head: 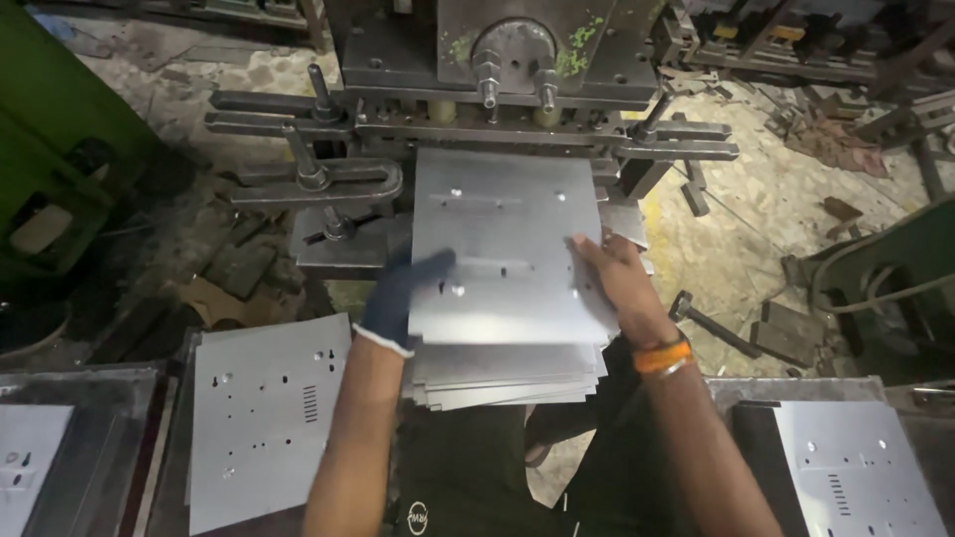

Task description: Placing metal sheets into an industrial stamping press to shape them and then stacking the results.

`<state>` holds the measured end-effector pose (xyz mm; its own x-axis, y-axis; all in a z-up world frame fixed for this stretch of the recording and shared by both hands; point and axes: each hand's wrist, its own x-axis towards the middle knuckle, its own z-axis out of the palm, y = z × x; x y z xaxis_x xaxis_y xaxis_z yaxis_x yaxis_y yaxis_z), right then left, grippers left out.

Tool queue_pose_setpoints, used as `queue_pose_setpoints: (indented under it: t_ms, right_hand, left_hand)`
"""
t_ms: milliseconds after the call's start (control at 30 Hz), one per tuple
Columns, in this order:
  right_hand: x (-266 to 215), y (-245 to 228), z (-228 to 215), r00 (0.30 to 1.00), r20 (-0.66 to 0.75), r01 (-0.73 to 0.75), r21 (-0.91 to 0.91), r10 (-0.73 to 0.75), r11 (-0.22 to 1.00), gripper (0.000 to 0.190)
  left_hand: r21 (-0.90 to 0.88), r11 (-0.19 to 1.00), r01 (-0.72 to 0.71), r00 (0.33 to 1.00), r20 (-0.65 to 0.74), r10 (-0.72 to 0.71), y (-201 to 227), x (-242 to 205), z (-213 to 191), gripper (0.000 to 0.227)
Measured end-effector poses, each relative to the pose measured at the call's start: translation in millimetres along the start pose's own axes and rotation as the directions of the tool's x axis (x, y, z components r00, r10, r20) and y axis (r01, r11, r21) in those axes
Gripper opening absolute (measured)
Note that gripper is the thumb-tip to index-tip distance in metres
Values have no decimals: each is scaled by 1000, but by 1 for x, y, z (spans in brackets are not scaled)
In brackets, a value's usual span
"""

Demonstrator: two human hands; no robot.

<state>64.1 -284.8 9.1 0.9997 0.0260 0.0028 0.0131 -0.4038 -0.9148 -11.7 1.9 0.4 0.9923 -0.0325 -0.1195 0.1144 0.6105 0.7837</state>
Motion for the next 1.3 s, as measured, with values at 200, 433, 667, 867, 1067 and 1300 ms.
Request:
queue_pose_setpoints:
  t_ms: [200,433,667,867,1067,1300]
  right_hand:
    - [51,8,11,998,44,-49,155,43,987,39]
    - [60,17,19,983,42,168,180,-178,969,32]
    - [68,37,21,989,-64,140,98,-134,985,42]
    - [66,32,21,999,16,-50,160,48,986,50]
    - [59,32,28,993,-30,120,199,-117,973,41]
    - [25,-1,14,996,88,-28,200,11,979,33]
  left_hand:
    - [214,973,-81,980,-163,117,-53,114,-91,30]
    - [295,946,-137,952,-226,208,-51,109,-101,23]
    - [188,965,-183,959,-184,218,-68,125,-122,22]
    - [248,952,-178,954,-193,229,-50,108,-96,22]
    - [180,962,-204,946,-215,241,-40,92,-78,24]
    - [388,879,-277,885,-254,391,-23,28,-40,20]
